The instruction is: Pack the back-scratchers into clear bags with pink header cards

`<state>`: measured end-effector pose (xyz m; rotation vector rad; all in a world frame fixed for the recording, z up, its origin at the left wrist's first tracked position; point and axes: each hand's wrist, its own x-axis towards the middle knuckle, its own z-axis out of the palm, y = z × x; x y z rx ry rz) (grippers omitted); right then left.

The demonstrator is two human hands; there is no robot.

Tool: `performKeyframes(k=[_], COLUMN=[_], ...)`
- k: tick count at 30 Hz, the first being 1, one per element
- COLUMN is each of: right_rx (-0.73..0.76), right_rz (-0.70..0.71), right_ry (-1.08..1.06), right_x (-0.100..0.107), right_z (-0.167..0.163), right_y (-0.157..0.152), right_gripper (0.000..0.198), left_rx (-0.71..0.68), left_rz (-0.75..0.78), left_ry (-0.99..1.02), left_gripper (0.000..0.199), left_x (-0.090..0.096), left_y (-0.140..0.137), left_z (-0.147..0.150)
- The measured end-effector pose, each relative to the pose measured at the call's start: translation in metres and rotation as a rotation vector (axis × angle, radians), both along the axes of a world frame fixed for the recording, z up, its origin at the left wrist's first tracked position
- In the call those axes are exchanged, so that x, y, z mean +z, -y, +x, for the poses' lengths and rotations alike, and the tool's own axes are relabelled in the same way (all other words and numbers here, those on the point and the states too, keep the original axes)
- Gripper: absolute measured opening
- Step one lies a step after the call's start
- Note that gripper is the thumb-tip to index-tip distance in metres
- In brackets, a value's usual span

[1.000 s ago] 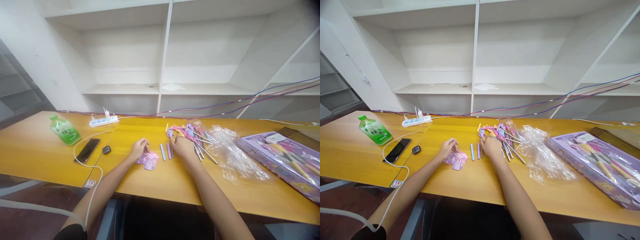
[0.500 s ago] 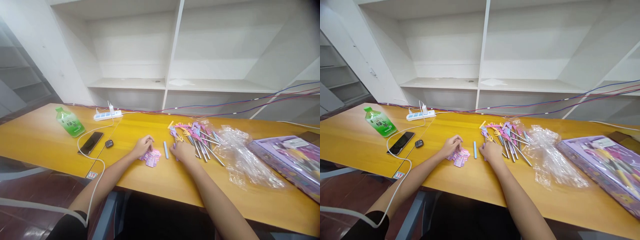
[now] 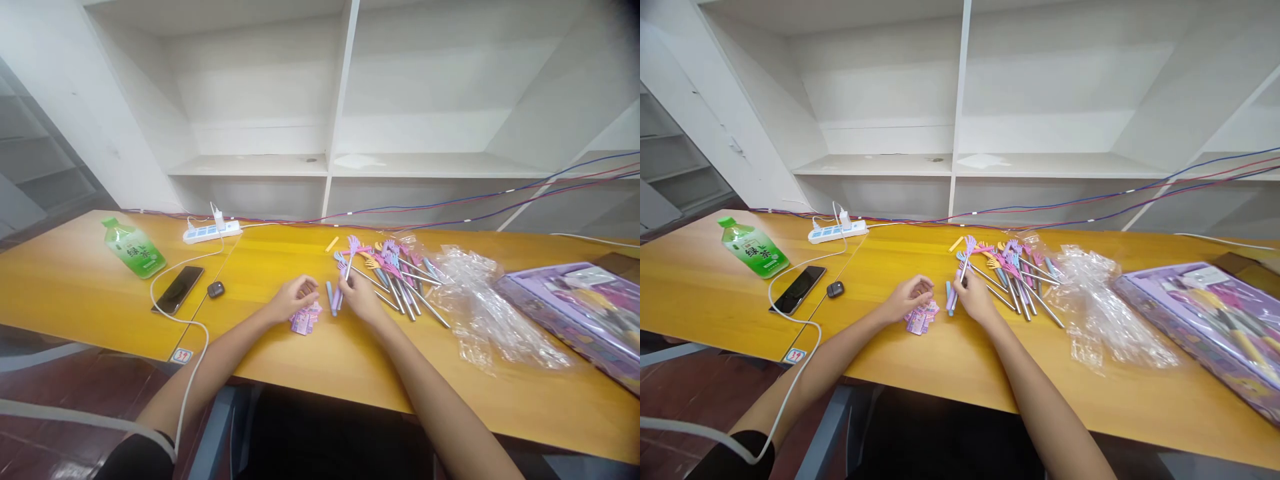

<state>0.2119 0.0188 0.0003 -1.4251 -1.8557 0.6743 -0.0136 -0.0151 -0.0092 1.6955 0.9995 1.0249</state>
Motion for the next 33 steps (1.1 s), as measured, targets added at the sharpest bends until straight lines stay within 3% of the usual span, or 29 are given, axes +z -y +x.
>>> performKeyframes(k=[4, 9, 13, 21, 25, 33], right_rx=[0.224, 0.331, 0.318, 0.075, 0.066, 0.043], right_rz=[-0.146, -0.255, -0.255, -0.15, -0.101, -0.081], right_ry=[-0.342, -0.487, -0.56, -0.79, -0.969, -0.917], right_x=[-0.012, -0.014, -0.008, 0.002, 0.003, -0.002], right_z=[-0.022, -0.03, -0.024, 0.008, 0.019, 0.01], right_y=[0.011, 0.018, 0.015, -0.007, -0.012, -0.011], right_gripper=[0.041, 0.046, 0.048, 0.041, 0.038, 0.042], left_rx=[-0.084, -0.049, -0.08, 0.139, 0.201, 0.232], left_rz=[-0.039, -0.03, -0.075, -0.006, 0.099, 0.218], left_ry=[0.023, 0.039, 0.005, -0.076, -0.104, -0.223], left_gripper=[0.043, 0.036, 0.039, 0.019, 0.016, 0.02], left_x=[-0.006, -0.01, -0.002, 0.004, 0.008, 0.006], left_y=[0.003, -0.001, -0.001, -0.008, -0.01, -0.014], left_z=[0.007, 0.006, 0.001, -0.008, -0.01, -0.015])
